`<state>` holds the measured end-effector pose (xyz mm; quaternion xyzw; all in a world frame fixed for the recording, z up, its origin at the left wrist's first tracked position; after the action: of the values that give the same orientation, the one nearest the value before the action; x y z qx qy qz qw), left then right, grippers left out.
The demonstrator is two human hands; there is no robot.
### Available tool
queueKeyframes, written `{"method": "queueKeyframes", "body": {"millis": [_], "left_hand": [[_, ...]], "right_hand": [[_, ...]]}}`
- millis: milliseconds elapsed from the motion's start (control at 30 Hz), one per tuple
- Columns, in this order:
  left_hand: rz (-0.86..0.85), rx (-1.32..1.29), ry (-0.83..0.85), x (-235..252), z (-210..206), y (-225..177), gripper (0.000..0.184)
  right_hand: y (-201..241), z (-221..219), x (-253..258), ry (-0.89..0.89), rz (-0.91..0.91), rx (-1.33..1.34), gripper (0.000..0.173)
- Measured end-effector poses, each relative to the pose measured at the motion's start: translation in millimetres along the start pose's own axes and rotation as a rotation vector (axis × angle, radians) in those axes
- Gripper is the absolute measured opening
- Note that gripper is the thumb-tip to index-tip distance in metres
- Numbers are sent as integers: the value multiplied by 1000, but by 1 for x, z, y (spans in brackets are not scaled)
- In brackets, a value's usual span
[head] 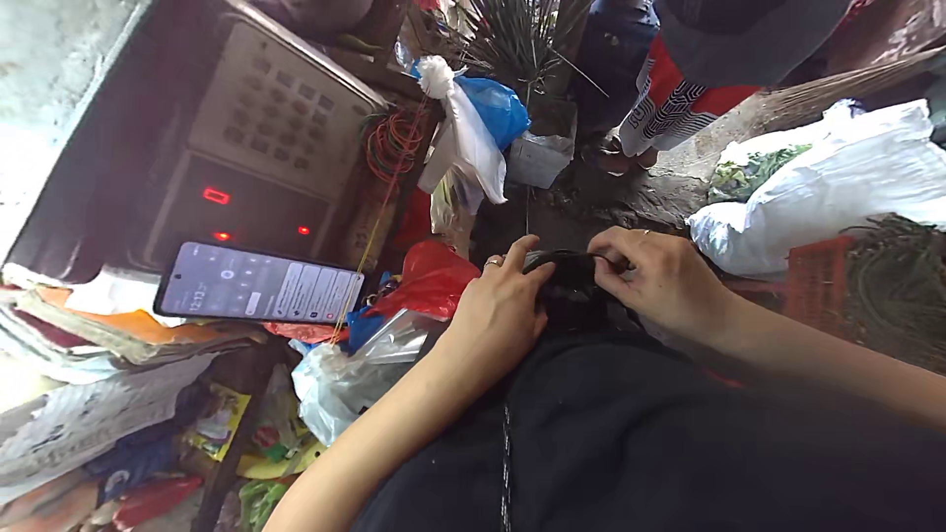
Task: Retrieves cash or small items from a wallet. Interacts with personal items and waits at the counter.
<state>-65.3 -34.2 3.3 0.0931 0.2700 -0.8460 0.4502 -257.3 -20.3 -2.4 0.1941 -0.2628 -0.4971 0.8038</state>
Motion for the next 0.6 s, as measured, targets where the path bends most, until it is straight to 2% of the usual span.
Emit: {"method": "queueKeyframes", "body": {"millis": [100, 233, 300, 400, 500, 600], "left_hand": [[-24, -20, 7, 3, -1, -1, 44], [-5, -11, 59, 7, -2, 0, 45], [-13, -2, 42, 8, -2, -1, 45], [-1, -4, 30, 9, -1, 0, 47], [-14, -36, -27, 7, 5, 7, 49], [-29, -108, -51, 8, 8, 16, 45]], "right_hand": [[-1, -10, -4, 39, 113, -21, 19], [1, -35, 3, 294, 4, -172, 15], [8, -47, 12, 344, -36, -245, 10], [9, -54, 23, 296, 40, -257, 6], [12, -34, 25, 141, 141, -143, 16], [16, -6, 24, 40, 118, -30, 25]]}}
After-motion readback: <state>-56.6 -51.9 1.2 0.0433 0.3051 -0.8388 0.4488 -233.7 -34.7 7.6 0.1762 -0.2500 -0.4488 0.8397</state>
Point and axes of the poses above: each hand's wrist, its own x-axis towards the middle knuckle, its own z-axis out of the back of the hand, y = z × x, the point moved 4 cm from there along x, towards the middle knuckle, and after that the axes turned 4 degrees about x, right-handed, at the moved point
